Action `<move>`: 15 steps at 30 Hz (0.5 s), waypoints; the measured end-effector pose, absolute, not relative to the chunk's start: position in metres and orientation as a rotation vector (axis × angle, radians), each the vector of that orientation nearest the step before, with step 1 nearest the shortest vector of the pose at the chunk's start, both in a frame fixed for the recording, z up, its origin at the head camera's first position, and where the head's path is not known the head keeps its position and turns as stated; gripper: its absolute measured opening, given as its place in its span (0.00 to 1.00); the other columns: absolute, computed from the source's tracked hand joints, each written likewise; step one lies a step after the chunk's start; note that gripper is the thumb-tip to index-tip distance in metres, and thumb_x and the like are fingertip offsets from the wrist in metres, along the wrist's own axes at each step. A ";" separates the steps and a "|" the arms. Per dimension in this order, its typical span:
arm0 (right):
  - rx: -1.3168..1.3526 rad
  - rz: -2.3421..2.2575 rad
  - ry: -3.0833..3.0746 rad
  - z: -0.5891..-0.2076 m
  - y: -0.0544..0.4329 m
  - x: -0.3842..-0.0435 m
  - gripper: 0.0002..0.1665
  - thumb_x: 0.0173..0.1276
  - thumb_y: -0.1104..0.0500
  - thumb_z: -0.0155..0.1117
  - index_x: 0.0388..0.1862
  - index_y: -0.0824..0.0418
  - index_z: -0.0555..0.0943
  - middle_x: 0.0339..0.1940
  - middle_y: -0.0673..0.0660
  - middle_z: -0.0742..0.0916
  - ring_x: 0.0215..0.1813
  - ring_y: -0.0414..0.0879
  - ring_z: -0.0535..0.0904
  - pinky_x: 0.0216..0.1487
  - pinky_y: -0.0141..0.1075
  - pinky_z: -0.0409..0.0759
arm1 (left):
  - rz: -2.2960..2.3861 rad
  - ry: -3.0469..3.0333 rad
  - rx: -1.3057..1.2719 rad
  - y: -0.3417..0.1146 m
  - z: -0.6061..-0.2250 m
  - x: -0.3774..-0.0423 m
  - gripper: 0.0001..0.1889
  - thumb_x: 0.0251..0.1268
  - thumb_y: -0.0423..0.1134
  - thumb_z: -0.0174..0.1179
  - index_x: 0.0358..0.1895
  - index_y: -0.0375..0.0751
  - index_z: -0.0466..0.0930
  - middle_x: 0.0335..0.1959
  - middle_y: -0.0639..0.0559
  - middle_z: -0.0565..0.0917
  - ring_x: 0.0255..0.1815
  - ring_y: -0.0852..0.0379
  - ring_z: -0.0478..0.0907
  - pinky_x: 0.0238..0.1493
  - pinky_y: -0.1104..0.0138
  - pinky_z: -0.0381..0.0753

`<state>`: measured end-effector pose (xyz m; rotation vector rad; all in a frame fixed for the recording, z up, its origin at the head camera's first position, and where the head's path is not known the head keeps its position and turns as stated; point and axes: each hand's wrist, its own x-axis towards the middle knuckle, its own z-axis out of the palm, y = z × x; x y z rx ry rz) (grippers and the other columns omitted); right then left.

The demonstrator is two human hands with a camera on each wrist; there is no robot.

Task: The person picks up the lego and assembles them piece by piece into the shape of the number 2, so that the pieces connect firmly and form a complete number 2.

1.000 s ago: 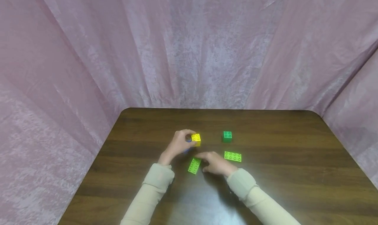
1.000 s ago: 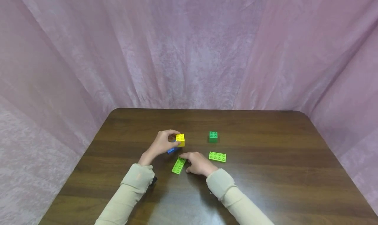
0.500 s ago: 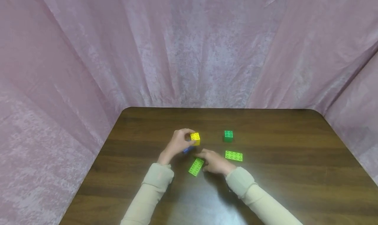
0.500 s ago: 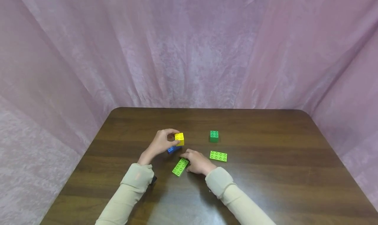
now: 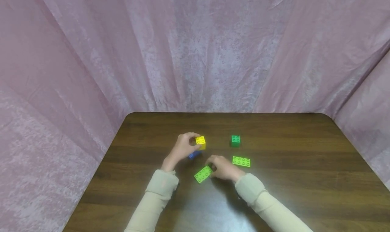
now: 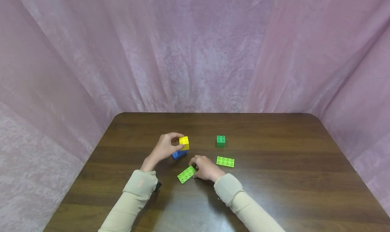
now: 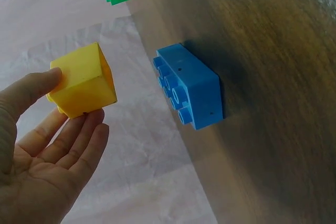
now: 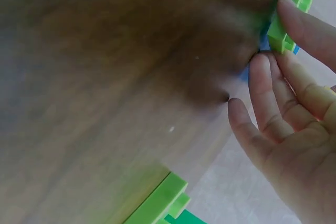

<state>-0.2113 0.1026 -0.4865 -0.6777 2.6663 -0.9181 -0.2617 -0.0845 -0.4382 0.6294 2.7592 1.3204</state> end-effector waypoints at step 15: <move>-0.658 -0.997 2.732 -0.484 0.119 -0.201 0.19 0.49 0.60 0.78 0.40 0.63 0.82 0.38 0.57 0.88 0.42 0.49 0.82 0.48 0.46 0.83 | 1.327 2.779 0.573 -0.084 -0.436 -0.258 0.18 0.56 0.32 0.68 0.51 0.31 0.81 0.53 0.37 0.85 0.55 0.43 0.80 0.59 0.52 0.80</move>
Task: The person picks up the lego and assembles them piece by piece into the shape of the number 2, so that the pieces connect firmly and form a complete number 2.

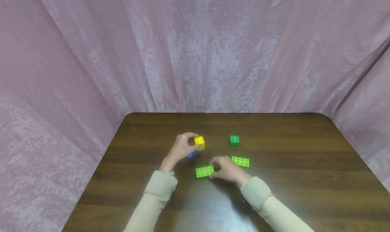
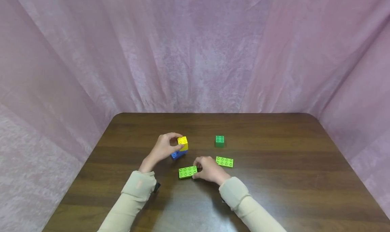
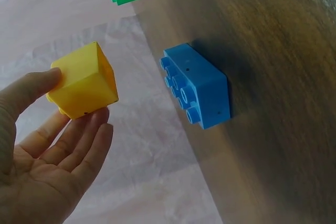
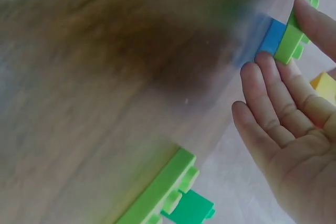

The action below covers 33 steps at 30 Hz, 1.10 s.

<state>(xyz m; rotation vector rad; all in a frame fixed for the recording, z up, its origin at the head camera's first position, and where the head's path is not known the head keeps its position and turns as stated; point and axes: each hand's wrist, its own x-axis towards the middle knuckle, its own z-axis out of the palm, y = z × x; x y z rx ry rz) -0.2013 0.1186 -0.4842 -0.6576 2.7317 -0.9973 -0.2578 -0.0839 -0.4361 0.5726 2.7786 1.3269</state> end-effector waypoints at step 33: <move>-0.545 -1.093 2.817 -0.471 0.176 -0.139 0.19 0.53 0.57 0.75 0.43 0.62 0.83 0.40 0.57 0.89 0.42 0.51 0.85 0.45 0.44 0.86 | 1.403 2.657 0.665 -0.102 -0.420 -0.206 0.17 0.56 0.28 0.67 0.50 0.31 0.81 0.49 0.37 0.85 0.43 0.43 0.84 0.44 0.61 0.88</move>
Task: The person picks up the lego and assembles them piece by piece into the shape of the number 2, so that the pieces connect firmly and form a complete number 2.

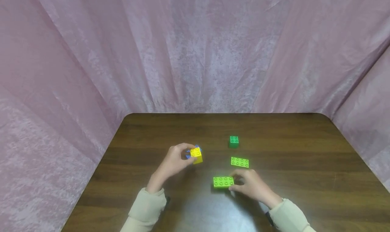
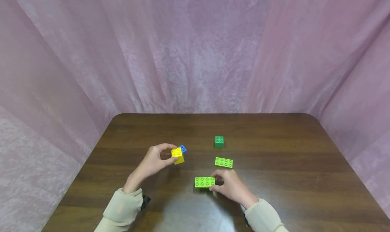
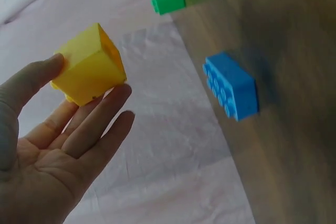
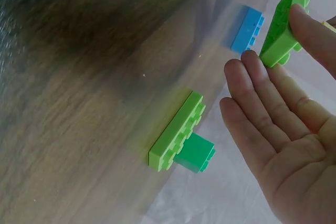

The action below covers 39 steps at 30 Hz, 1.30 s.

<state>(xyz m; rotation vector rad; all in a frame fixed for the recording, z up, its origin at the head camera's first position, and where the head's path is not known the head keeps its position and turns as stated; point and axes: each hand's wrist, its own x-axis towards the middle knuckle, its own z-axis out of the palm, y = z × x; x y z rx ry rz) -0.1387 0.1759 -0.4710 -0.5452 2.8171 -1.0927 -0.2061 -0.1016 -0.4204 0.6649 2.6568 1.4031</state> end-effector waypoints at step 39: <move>-0.606 -0.983 2.829 -0.487 0.166 -0.139 0.18 0.39 0.63 0.80 0.31 0.63 0.83 0.29 0.50 0.83 0.32 0.39 0.74 0.34 0.29 0.78 | 1.285 2.372 0.743 -0.075 -0.462 -0.183 0.15 0.58 0.34 0.67 0.48 0.41 0.77 0.49 0.44 0.84 0.53 0.40 0.83 0.53 0.55 0.85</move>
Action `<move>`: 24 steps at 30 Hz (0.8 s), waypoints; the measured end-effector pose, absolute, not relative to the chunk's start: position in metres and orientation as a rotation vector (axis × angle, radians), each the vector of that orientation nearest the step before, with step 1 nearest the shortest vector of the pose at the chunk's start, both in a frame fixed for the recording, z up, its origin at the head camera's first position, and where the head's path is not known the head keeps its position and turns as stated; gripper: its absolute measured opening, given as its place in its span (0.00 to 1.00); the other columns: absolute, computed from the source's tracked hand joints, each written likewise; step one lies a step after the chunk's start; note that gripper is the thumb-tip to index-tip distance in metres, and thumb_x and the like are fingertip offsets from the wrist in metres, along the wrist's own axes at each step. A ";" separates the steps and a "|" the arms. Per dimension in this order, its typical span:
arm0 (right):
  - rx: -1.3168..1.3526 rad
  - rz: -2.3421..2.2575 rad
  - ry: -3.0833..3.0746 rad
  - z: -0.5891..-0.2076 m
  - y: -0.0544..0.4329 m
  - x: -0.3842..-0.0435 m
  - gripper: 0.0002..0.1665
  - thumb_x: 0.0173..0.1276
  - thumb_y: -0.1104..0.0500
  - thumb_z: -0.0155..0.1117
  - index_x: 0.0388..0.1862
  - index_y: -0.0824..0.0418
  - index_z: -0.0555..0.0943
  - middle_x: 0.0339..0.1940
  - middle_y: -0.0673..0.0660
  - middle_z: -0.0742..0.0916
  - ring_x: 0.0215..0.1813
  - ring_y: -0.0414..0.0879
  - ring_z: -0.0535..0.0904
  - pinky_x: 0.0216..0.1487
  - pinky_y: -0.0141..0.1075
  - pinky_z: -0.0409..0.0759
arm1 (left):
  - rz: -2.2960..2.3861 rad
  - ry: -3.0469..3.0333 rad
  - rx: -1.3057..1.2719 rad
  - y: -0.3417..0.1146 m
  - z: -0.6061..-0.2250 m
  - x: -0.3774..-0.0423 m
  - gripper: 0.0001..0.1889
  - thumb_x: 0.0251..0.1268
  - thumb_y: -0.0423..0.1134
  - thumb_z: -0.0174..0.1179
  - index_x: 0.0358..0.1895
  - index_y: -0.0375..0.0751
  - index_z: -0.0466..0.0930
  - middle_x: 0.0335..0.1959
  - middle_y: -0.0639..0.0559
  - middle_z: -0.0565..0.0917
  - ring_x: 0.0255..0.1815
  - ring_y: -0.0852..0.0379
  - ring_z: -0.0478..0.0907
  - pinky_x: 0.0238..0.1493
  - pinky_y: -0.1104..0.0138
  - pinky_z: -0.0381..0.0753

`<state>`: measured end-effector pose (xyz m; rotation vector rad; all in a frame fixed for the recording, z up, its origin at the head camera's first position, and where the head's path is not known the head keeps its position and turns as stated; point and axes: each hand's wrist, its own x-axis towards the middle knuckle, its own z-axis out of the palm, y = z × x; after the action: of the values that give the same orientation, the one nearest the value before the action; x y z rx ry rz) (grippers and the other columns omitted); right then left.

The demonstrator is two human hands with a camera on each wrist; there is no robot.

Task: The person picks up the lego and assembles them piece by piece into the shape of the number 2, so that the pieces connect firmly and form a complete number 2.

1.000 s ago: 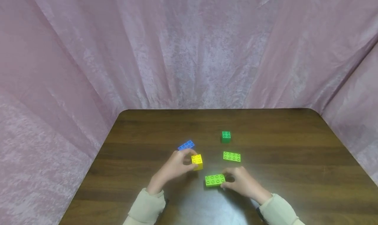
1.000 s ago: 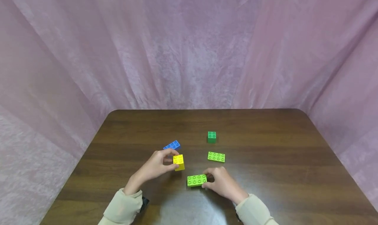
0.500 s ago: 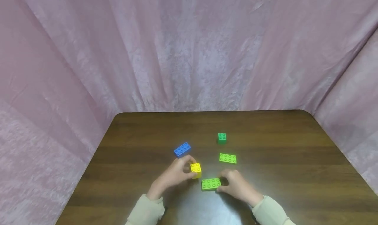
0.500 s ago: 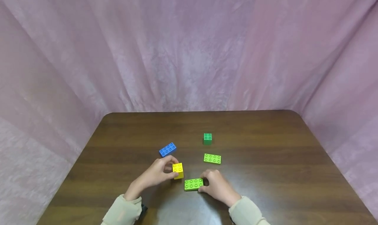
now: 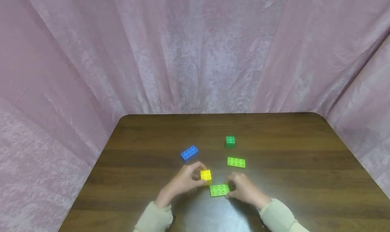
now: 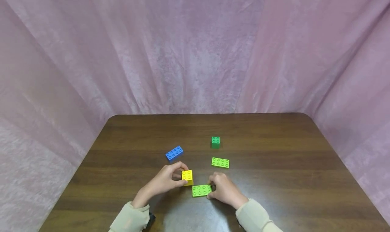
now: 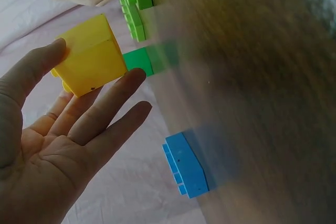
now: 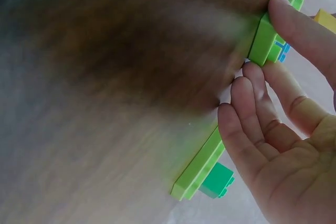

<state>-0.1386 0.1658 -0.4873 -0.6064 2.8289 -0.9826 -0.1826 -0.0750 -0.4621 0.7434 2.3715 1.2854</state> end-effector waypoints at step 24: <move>-0.511 -1.032 2.770 -0.486 0.166 -0.141 0.19 0.37 0.62 0.81 0.29 0.61 0.82 0.29 0.51 0.82 0.33 0.41 0.75 0.35 0.28 0.77 | 1.198 2.450 0.746 -0.060 -0.469 -0.172 0.18 0.54 0.39 0.70 0.49 0.40 0.81 0.46 0.48 0.87 0.52 0.50 0.82 0.58 0.53 0.81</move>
<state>-0.1412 0.1661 -0.4863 -0.5112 2.7698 -1.0318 -0.1716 -0.0599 -0.4695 0.7464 2.4499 1.1985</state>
